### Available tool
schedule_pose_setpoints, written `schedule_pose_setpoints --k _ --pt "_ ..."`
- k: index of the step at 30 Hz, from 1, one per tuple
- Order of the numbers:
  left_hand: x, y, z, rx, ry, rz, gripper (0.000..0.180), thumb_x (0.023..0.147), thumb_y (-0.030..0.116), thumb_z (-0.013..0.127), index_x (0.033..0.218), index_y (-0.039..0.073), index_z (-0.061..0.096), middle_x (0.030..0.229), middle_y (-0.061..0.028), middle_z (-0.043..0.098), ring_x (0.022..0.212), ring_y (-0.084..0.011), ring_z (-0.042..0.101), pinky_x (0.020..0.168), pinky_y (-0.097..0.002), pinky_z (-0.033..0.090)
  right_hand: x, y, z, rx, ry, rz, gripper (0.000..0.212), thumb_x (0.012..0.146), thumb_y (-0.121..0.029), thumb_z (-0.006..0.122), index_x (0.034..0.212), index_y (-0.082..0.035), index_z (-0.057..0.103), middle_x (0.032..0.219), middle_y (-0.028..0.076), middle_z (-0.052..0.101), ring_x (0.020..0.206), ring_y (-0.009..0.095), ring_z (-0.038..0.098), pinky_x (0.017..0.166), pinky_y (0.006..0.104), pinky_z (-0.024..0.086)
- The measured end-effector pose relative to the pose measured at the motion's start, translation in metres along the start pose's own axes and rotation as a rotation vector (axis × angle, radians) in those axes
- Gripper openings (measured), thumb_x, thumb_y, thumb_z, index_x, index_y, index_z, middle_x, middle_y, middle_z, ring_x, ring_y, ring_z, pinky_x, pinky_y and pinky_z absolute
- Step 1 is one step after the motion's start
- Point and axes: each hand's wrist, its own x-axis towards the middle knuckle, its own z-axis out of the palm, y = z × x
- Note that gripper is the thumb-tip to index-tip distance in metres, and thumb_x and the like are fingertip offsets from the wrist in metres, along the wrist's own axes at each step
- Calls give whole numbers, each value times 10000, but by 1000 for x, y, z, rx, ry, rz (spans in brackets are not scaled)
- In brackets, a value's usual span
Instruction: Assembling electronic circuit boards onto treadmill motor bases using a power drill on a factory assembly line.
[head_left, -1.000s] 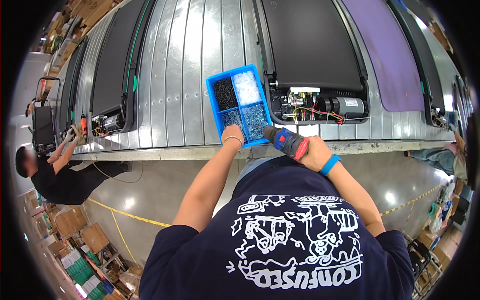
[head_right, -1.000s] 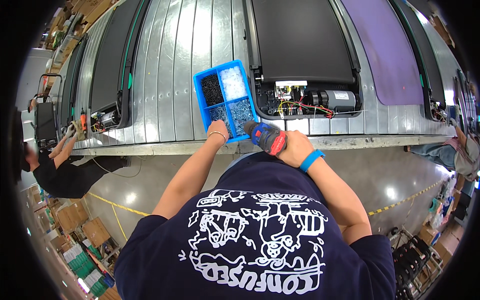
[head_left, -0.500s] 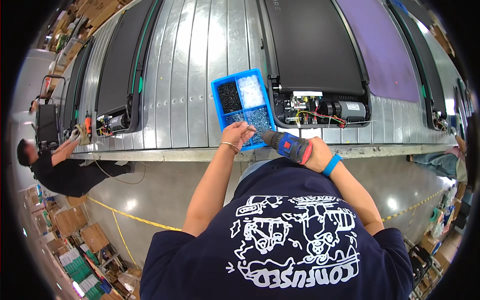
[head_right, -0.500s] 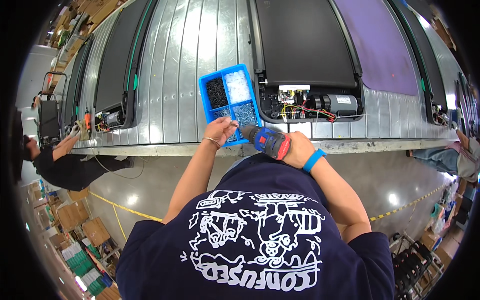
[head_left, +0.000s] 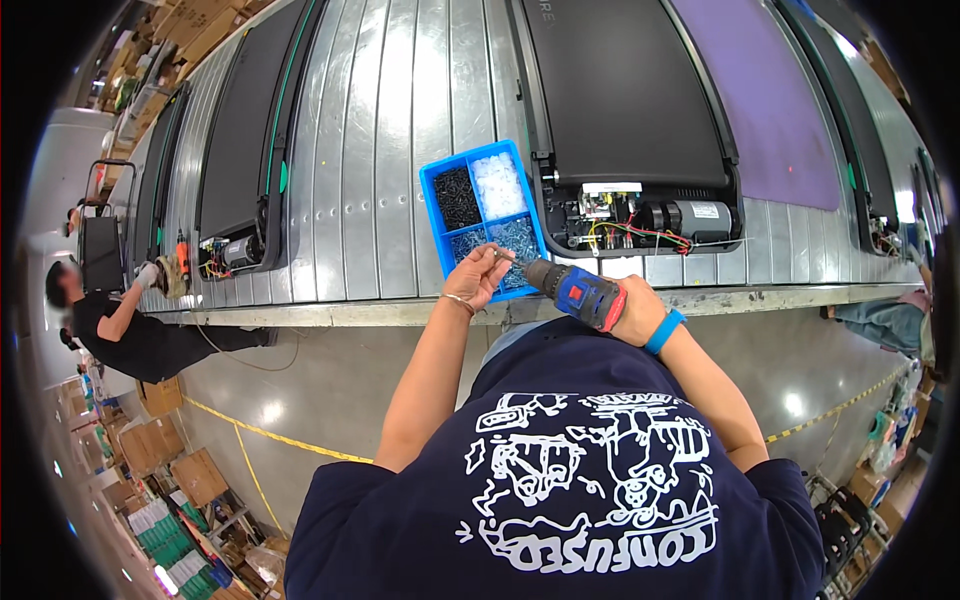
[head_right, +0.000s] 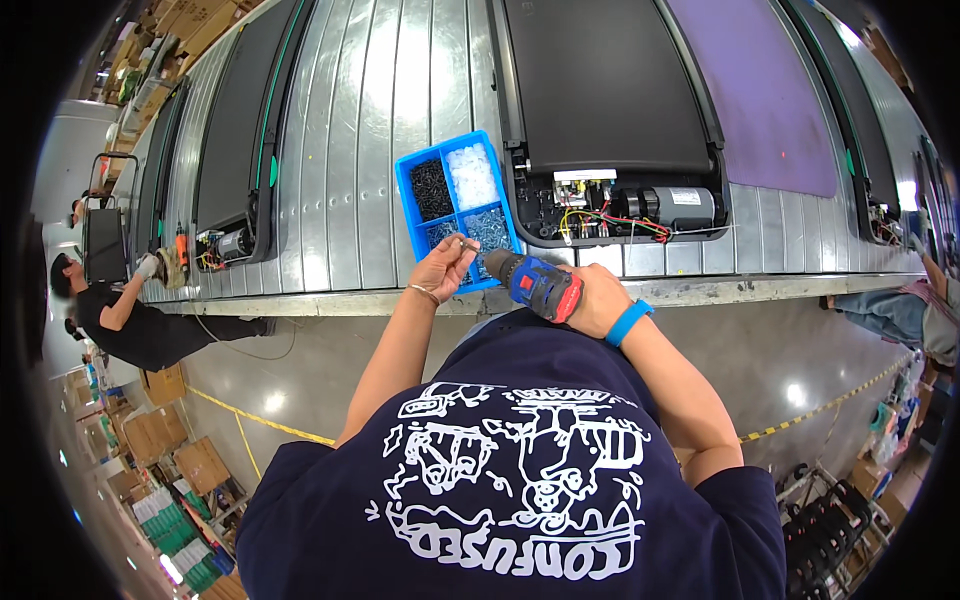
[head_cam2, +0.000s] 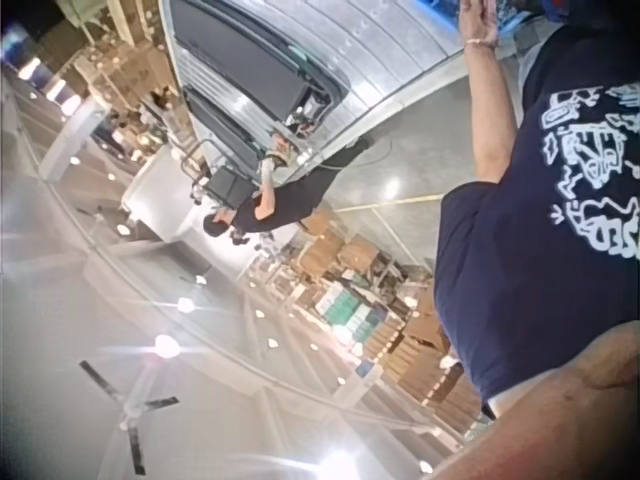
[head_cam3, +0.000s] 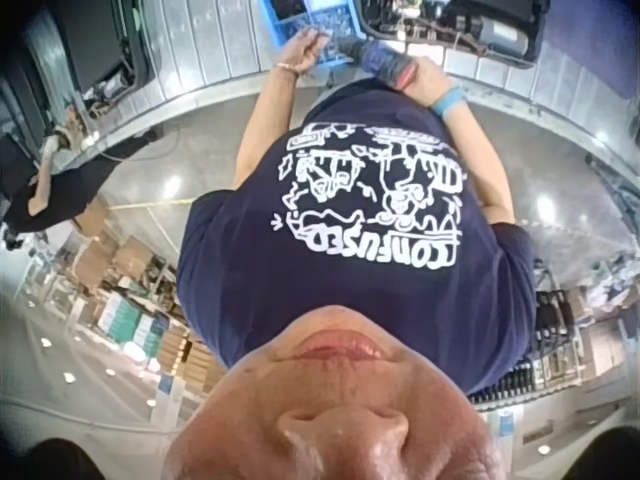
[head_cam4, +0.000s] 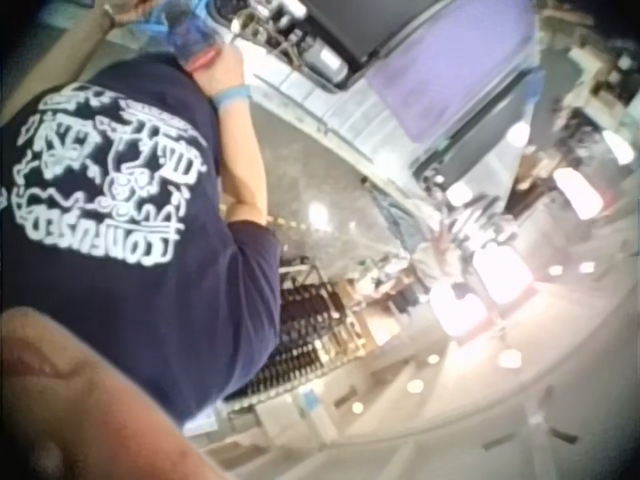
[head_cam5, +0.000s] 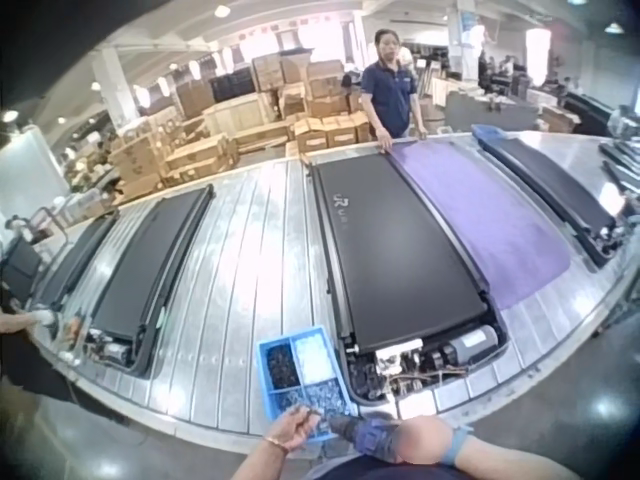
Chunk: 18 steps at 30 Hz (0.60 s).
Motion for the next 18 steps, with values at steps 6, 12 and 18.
schedule_pose_setpoints --k 6,12,18 --pt "0 4 7 148 -103 -164 152 949 46 536 1087 -9 569 1064 -172 642 987 -251 657 841 -289 586 6 26 -10 -12 -139 29 297 719 -250 730 945 -68 667 790 190 671 769 394 637 723 426 519" --pt "33 0 52 613 107 -56 161 922 90 586 1036 -17 625 933 -140 682 937 -231 676 736 -308 583 -15 43 -20 -41 -2 53 215 733 -164 704 902 -39 658 782 186 669 751 380 638 692 395 517" --pt "123 38 43 2042 339 660 158 822 93 611 890 -17 701 901 -176 691 903 -305 681 666 -388 563 -20 79 -41 138 298 174 255 711 -111 694 955 -54 645 826 187 676 792 405 638 707 440 517"
